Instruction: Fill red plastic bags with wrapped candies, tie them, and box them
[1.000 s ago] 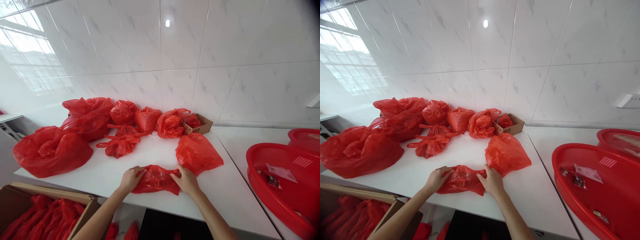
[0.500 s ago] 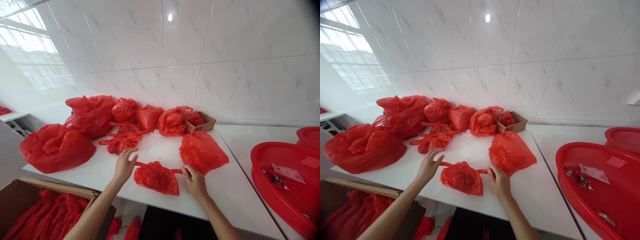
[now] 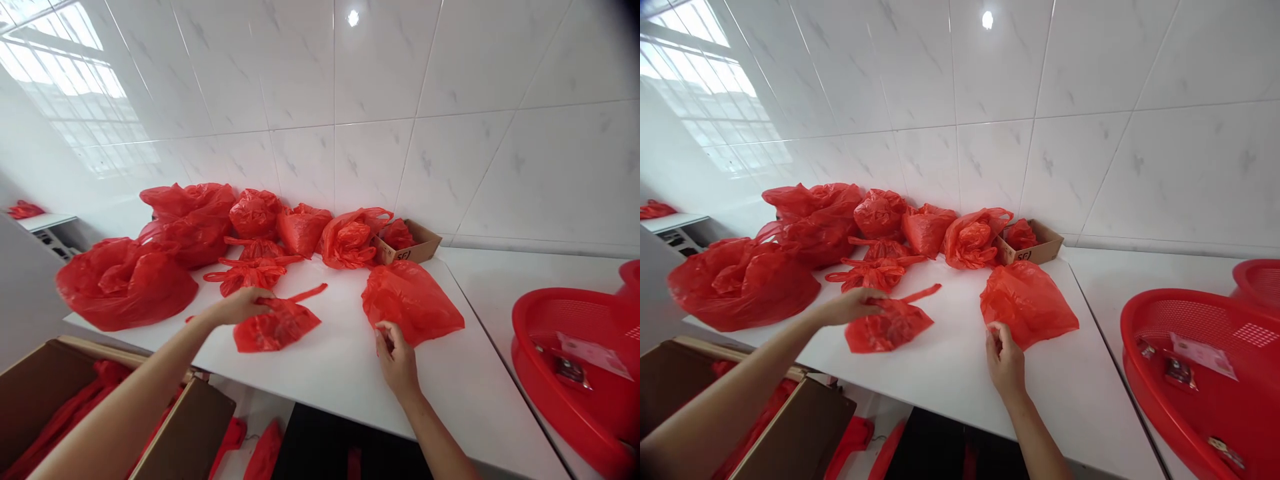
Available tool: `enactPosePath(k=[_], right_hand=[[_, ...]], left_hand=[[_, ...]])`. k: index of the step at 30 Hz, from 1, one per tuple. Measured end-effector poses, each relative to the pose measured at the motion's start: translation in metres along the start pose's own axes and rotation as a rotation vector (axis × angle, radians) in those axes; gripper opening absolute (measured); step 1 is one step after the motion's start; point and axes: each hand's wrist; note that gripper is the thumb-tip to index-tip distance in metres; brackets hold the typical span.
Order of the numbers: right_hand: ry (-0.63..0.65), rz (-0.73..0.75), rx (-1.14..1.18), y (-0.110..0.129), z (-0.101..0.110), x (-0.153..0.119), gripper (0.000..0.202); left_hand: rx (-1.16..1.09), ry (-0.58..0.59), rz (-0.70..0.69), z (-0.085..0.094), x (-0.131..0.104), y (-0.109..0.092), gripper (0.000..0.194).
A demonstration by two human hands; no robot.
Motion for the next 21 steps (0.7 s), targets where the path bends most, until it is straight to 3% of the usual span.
enactPosePath(k=[4, 7, 11, 16, 21], right_hand=[[0.000, -0.021, 0.024, 0.000, -0.001, 0.001, 0.025], [-0.010, -0.022, 0.029, -0.001, -0.001, 0.002, 0.025], [-0.013, -0.035, 0.023, -0.002, -0.001, 0.003, 0.024], [-0.020, -0.018, -0.001, -0.004, -0.003, 0.001, 0.022], [-0.185, 0.165, -0.290, 0.000, -0.002, 0.004, 0.022]], left_hand=[[0.129, 0.001, 0.139, 0.041, 0.006, 0.057, 0.018], [0.277, -0.113, 0.223, 0.050, 0.016, 0.084, 0.021], [0.418, -0.264, 0.232, 0.038, 0.033, 0.097, 0.029], [0.451, -0.296, 0.207, 0.016, 0.047, 0.101, 0.032], [0.473, -0.472, 0.310, 0.009, 0.045, 0.101, 0.035]])
Point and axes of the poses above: each hand's wrist, its own x-axis towards the middle knuckle, its own z-axis out of the back of the hand, y = z × x, and after that the axes turned 2 degrees about x, right-handed
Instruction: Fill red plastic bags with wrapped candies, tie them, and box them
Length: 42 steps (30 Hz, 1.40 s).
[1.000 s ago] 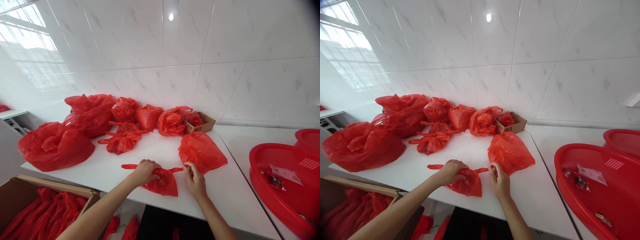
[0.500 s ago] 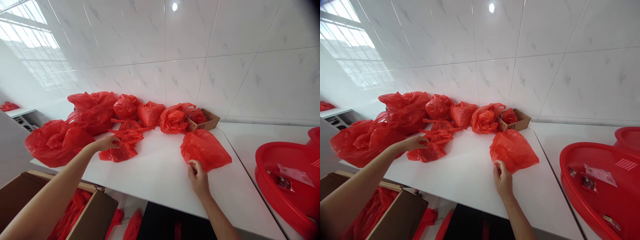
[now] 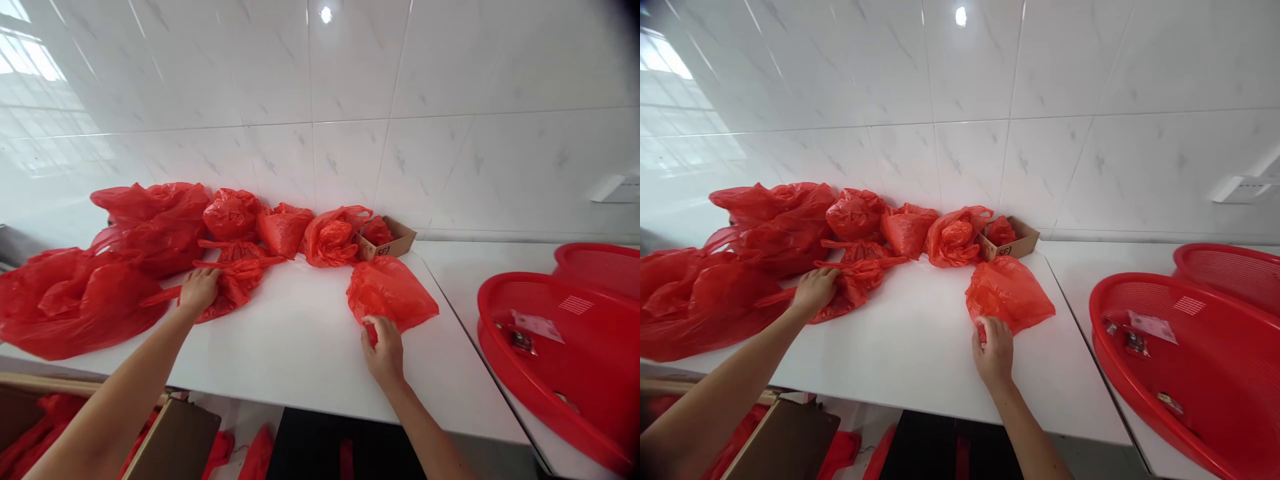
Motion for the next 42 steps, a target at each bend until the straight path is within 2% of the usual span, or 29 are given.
enactPosePath(k=[2, 5, 7, 10, 12, 14, 15, 16, 19, 21, 23, 26, 28, 29, 31, 32, 33, 35, 36, 37, 38, 40, 41, 42], right_hand=[[-0.013, 0.008, -0.139, -0.002, 0.003, 0.004, 0.027], [0.101, -0.069, -0.151, -0.005, 0.010, 0.008, 0.019], [0.154, -0.074, -0.099, -0.001, 0.018, 0.008, 0.015], [0.142, -0.058, 0.034, 0.022, 0.030, 0.006, 0.019], [0.144, -0.086, 0.202, 0.042, 0.036, 0.005, 0.021], [0.218, -0.135, 0.372, 0.059, 0.039, 0.003, 0.025], [0.288, -0.159, 0.442, 0.065, 0.039, 0.002, 0.028], [0.371, -0.179, 0.508, 0.069, 0.039, 0.001, 0.030], [0.558, -0.229, 0.655, 0.072, 0.035, -0.006, 0.033], [0.566, -0.247, 0.671, 0.069, 0.035, -0.009, 0.033], [0.502, -0.238, 0.614, 0.062, 0.039, -0.008, 0.034], [0.337, -0.168, 0.406, 0.044, 0.054, 0.004, 0.035], [0.254, -0.206, 0.224, 0.028, 0.072, 0.014, 0.040], [0.254, -0.262, 0.154, 0.021, 0.083, 0.018, 0.042], [0.373, -0.398, 0.141, 0.015, 0.113, 0.023, 0.042], [0.501, -0.436, 0.210, 0.016, 0.130, 0.024, 0.042], [0.663, -0.444, 0.317, 0.020, 0.148, 0.024, 0.043], [0.987, -0.367, 0.538, 0.032, 0.184, 0.023, 0.045], [1.059, -0.318, 0.590, 0.036, 0.201, 0.022, 0.044], [1.028, -0.285, 0.580, 0.038, 0.218, 0.020, 0.042], [0.917, -0.271, 0.503, 0.036, 0.232, 0.018, 0.042], [0.573, -0.291, 0.164, 0.022, 0.256, 0.012, 0.047], [0.439, -0.312, -0.058, 0.011, 0.265, 0.008, 0.054], [0.370, -0.335, -0.268, 0.000, 0.272, 0.003, 0.060]], left_hand=[[-0.025, -0.053, 0.027, 0.004, -0.003, -0.003, 0.034], [-0.107, -0.118, 0.038, 0.012, -0.012, -0.018, 0.039], [-0.187, -0.168, 0.013, 0.019, -0.024, -0.039, 0.048], [-0.338, -0.175, -0.141, 0.026, -0.058, -0.089, 0.047], [-0.474, -0.063, -0.284, 0.029, -0.089, -0.129, 0.044], [-0.941, 0.276, -0.275, 0.030, -0.121, -0.170, 0.049], [-1.126, 0.414, -0.244, 0.029, -0.134, -0.189, 0.053], [-1.265, 0.494, -0.209, 0.027, -0.146, -0.206, 0.058], [-1.510, 0.596, -0.126, 0.018, -0.165, -0.242, 0.058], [-1.578, 0.602, -0.084, 0.011, -0.169, -0.255, 0.050], [-1.614, 0.569, -0.061, 0.009, -0.171, -0.258, 0.044], [-1.627, 0.503, -0.036, 0.014, -0.174, -0.248, 0.040], [-1.585, 0.440, 0.063, 0.020, -0.175, -0.234, 0.043], [-1.551, 0.401, 0.132, 0.023, -0.176, -0.227, 0.047], [-1.508, 0.343, 0.255, 0.030, -0.177, -0.213, 0.054], [-1.510, 0.328, 0.291, 0.032, -0.177, -0.207, 0.055], [-1.522, 0.323, 0.311, 0.035, -0.177, -0.203, 0.054], [-1.551, 0.320, 0.336, 0.039, -0.177, -0.199, 0.052], [-1.553, 0.314, 0.351, 0.041, -0.177, -0.198, 0.052], [-1.548, 0.298, 0.363, 0.042, -0.176, -0.197, 0.053], [-1.532, 0.269, 0.369, 0.042, -0.176, -0.196, 0.056], [-1.477, 0.168, 0.340, 0.040, -0.176, -0.192, 0.067], [-1.437, 0.114, 0.299, 0.037, -0.177, -0.190, 0.074], [-1.387, 0.068, 0.248, 0.033, -0.178, -0.188, 0.083]])
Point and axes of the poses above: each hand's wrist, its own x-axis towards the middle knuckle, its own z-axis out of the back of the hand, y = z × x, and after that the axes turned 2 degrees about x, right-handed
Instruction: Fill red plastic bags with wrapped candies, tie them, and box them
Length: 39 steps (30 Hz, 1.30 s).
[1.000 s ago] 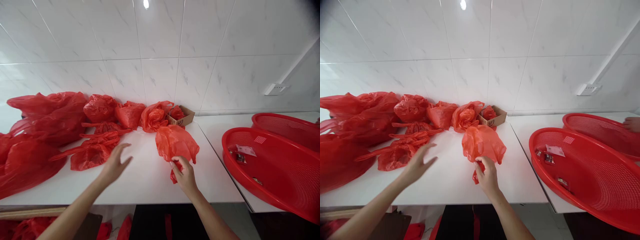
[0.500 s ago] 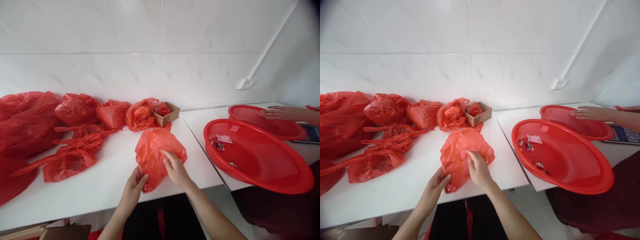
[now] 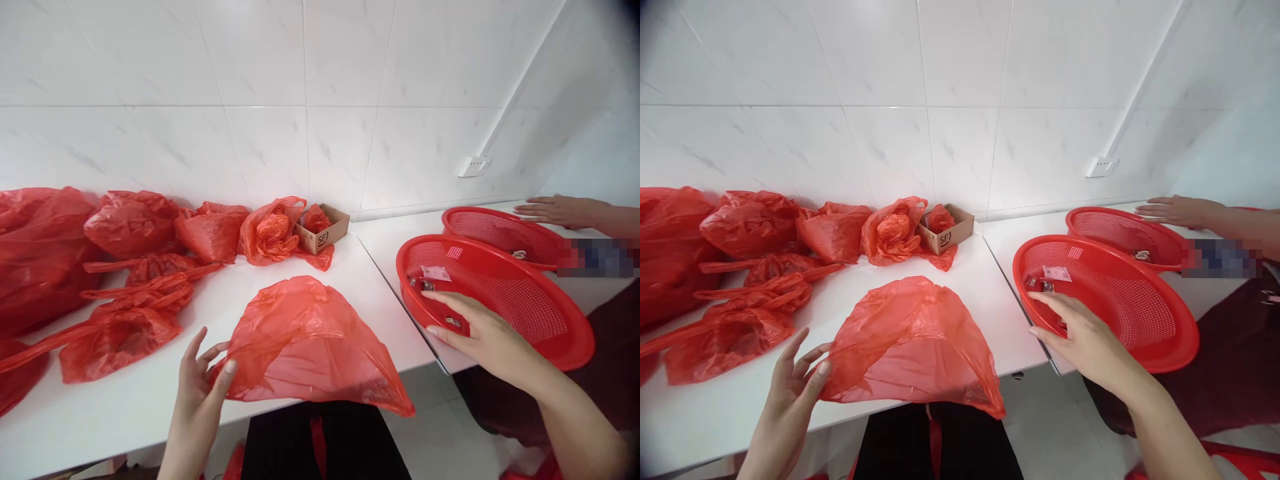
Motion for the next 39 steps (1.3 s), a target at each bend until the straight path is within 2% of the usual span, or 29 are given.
enactPosePath(k=[2, 4, 6, 8, 11, 14, 17, 19, 21, 23, 25, 27, 29, 30, 32, 35, 37, 39], right_hand=[[-0.008, -0.115, -0.289, -0.022, -0.003, -0.003, 0.062], [0.071, -0.175, -0.427, -0.027, -0.013, -0.004, 0.051], [0.081, -0.185, -0.477, -0.014, -0.025, 0.001, 0.045], [0.056, -0.182, -0.477, 0.009, -0.037, 0.013, 0.046], [0.072, -0.111, -0.317, 0.043, -0.053, 0.043, 0.053], [0.139, 0.076, -0.040, 0.061, -0.058, 0.072, 0.056], [0.148, 0.185, 0.112, 0.077, -0.050, 0.079, 0.050], [0.074, 0.256, 0.172, 0.096, -0.044, 0.064, 0.040], [0.046, 0.423, 0.256, 0.121, -0.043, 0.036, 0.027], [0.181, 0.709, 0.324, 0.144, -0.052, 0.007, 0.021], [0.235, 0.993, 0.247, 0.158, -0.069, -0.014, 0.016], [0.198, 1.099, 0.045, 0.160, -0.084, -0.018, 0.014], [0.181, 1.051, -0.104, 0.151, -0.089, -0.008, 0.017], [0.207, 1.014, -0.094, 0.146, -0.085, 0.001, 0.018], [0.228, 0.893, 0.078, 0.133, -0.068, 0.022, 0.018], [0.077, 0.553, 0.314, 0.107, -0.034, 0.062, 0.023], [-0.020, 0.347, 0.256, 0.080, -0.021, 0.091, 0.032], [0.113, 0.195, 0.056, 0.048, -0.020, 0.117, 0.057]], left_hand=[[0.144, 0.007, -0.113, 0.001, -0.003, 0.012, 0.094], [0.320, 0.029, -0.192, -0.001, -0.008, 0.025, 0.090], [0.453, 0.068, -0.243, -0.005, -0.013, 0.039, 0.075], [0.512, 0.113, -0.269, -0.007, -0.016, 0.051, 0.059], [0.556, 0.152, -0.259, -0.006, -0.017, 0.060, 0.036], [0.565, 0.128, -0.215, 0.003, -0.019, 0.056, 0.031], [0.520, 0.011, -0.200, 0.015, -0.026, 0.038, 0.030], [0.463, -0.039, -0.144, 0.020, -0.034, 0.021, 0.030], [0.370, -0.040, -0.058, 0.019, -0.040, 0.004, 0.033], [0.183, 0.021, 0.033, 0.013, -0.043, -0.011, 0.035], [-0.113, 0.133, 0.152, 0.005, -0.042, -0.024, 0.034], [-0.411, 0.183, 0.305, -0.001, -0.038, -0.033, 0.032], [-0.628, 0.165, 0.442, 0.000, -0.034, -0.040, 0.034], [-0.698, 0.154, 0.503, 0.002, -0.033, -0.043, 0.036], [-0.794, 0.154, 0.622, 0.009, -0.032, -0.047, 0.040], [-0.861, 0.190, 0.752, 0.014, -0.034, -0.053, 0.036], [-0.865, 0.214, 0.782, 0.013, -0.034, -0.056, 0.035], [-0.831, 0.228, 0.775, 0.010, -0.034, -0.056, 0.037]])
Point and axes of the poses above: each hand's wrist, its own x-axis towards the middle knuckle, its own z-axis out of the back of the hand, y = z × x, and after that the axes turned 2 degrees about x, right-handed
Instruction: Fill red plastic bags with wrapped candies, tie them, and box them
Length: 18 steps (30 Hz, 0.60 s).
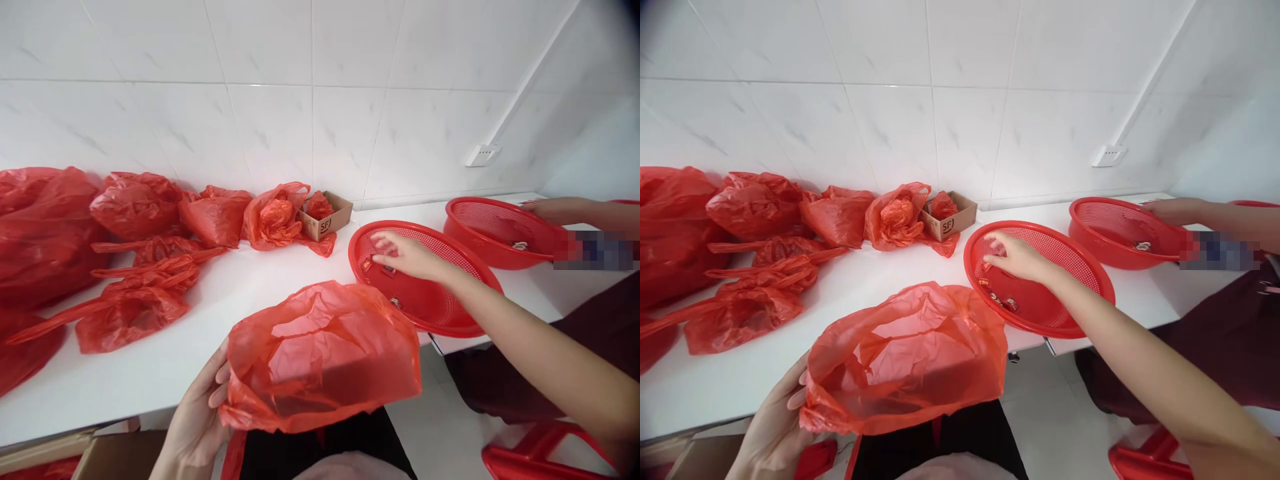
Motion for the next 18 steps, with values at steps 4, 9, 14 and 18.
enactPosePath(k=[4, 9, 14, 18], right_hand=[[0.352, -0.115, -0.347, -0.057, -0.018, 0.020, 0.104], [0.360, -0.179, -0.502, -0.072, -0.042, 0.041, 0.111], [0.382, -0.065, -0.461, -0.070, -0.053, 0.057, 0.082], [0.311, -0.031, -0.490, -0.065, -0.066, 0.060, 0.040]], left_hand=[[-0.017, -0.019, -0.006, 0.006, 0.006, 0.004, 0.035], [-0.057, -0.086, 0.012, 0.035, 0.018, 0.013, 0.033], [-0.149, -0.101, 0.063, 0.050, 0.024, 0.021, 0.041], [-0.208, -0.084, 0.105, 0.042, 0.025, 0.024, 0.046]])
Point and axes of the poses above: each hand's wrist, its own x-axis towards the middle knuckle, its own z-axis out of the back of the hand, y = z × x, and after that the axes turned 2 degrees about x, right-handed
